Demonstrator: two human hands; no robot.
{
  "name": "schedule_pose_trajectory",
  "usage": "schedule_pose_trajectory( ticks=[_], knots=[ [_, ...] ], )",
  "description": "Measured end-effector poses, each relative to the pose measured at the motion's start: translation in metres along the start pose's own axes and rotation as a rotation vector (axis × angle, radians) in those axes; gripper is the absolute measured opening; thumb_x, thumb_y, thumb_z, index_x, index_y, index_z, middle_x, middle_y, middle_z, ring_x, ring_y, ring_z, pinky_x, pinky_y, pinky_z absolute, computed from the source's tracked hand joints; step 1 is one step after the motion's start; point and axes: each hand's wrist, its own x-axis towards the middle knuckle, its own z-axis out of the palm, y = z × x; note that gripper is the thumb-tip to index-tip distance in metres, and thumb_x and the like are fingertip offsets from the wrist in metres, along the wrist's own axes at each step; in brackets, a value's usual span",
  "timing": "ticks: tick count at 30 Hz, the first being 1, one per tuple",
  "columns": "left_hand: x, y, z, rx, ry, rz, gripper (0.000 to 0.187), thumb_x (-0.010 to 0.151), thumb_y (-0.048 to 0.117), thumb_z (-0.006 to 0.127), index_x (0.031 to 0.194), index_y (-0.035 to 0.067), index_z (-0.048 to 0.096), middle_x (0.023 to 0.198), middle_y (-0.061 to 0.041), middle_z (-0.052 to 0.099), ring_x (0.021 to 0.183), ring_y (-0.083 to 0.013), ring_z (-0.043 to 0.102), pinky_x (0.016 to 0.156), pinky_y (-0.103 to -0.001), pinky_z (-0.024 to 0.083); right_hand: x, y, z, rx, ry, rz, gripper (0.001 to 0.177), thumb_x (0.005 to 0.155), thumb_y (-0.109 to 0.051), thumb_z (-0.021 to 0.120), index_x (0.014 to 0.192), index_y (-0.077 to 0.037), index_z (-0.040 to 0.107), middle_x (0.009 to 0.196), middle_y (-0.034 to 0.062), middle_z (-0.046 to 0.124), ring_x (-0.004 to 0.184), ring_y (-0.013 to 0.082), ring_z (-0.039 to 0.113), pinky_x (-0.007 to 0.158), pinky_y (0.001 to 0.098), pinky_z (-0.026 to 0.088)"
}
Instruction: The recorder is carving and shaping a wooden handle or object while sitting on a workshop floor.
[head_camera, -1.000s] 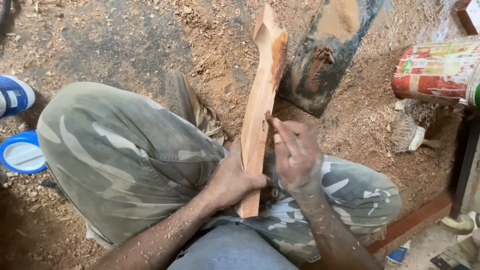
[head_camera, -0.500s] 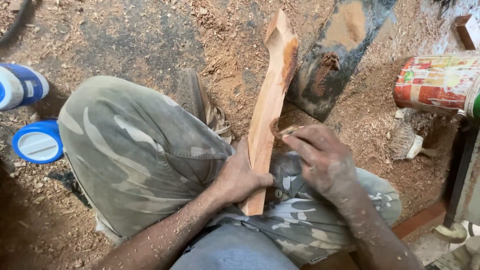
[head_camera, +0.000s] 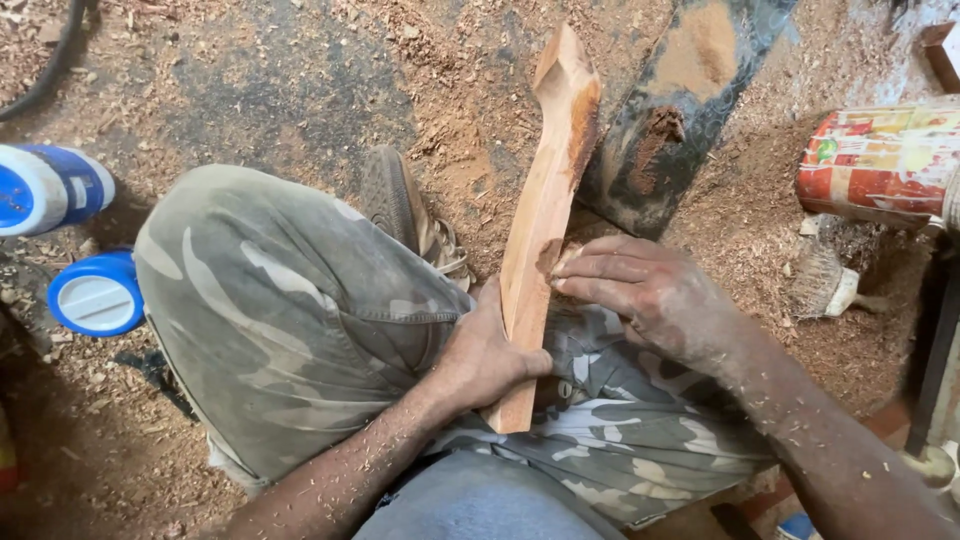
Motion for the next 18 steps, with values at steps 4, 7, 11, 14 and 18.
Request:
schedule_pose_trajectory(
  ticks=[4, 7, 11, 14, 18],
  knots=[
    [0.000, 0.002, -0.005, -0.042, -0.034, 0.011, 0.113, 0.061, 0.024, 0.084, 0.155, 0.008, 0.023, 0.120, -0.020, 0.068, 0.108, -0.0289, 0.070, 0.094, -0.039, 0.058, -0.006, 0.001, -0.008, 0.039, 0.121, 0.010, 0.064, 0.068, -0.033, 0.091, 0.125, -0.013, 0.068, 0.129, 0.0060, 0.070, 0.124, 0.0253, 0.065, 0.103, 0.0389, 0.056],
    [-0.005, 0.010, -0.004, -0.020, -0.062, -0.072, 0.111, 0.063, 0.023, 0.082, 0.156, 0.009, 0.023, 0.120, -0.020, 0.068, 0.106, -0.0282, 0.071, 0.093, -0.038, 0.059, -0.006, 0.027, 0.021, -0.095, 0.135, -0.039, 0.053, 0.085, 0.004, 0.079, 0.133, -0.017, 0.069, 0.138, 0.0020, 0.070, 0.131, 0.0221, 0.063, 0.110, 0.0335, 0.058],
    [0.000, 0.009, -0.005, -0.046, -0.060, -0.067, 0.111, 0.063, 0.021, 0.082, 0.156, 0.009, 0.022, 0.123, -0.019, 0.067, 0.108, -0.0271, 0.071, 0.095, -0.037, 0.058, 0.014, 0.004, 0.002, -0.009, 0.006, -0.009, 0.075, 0.053, -0.006, 0.081, 0.127, -0.011, 0.068, 0.133, 0.0053, 0.069, 0.128, 0.0269, 0.060, 0.106, 0.0398, 0.053],
    [-0.003, 0.010, -0.004, 0.030, -0.012, -0.058, 0.112, 0.063, 0.020, 0.087, 0.154, 0.006, 0.023, 0.125, -0.021, 0.065, 0.110, -0.0291, 0.067, 0.098, -0.037, 0.055, 0.007, 0.003, -0.003, -0.033, -0.070, 0.022, 0.068, 0.060, -0.009, 0.083, 0.127, -0.014, 0.069, 0.133, 0.0013, 0.069, 0.130, 0.0233, 0.060, 0.108, 0.0377, 0.053],
    [0.001, 0.011, -0.005, -0.010, -0.019, -0.036, 0.107, 0.063, 0.020, 0.084, 0.153, 0.006, 0.029, 0.121, -0.020, 0.069, 0.107, -0.0285, 0.072, 0.095, -0.038, 0.058, 0.000, 0.020, 0.004, 0.102, 0.027, -0.051, 0.066, 0.069, -0.026, 0.087, 0.130, -0.013, 0.066, 0.129, 0.0026, 0.068, 0.127, 0.0217, 0.060, 0.106, 0.0345, 0.053]
  ],
)
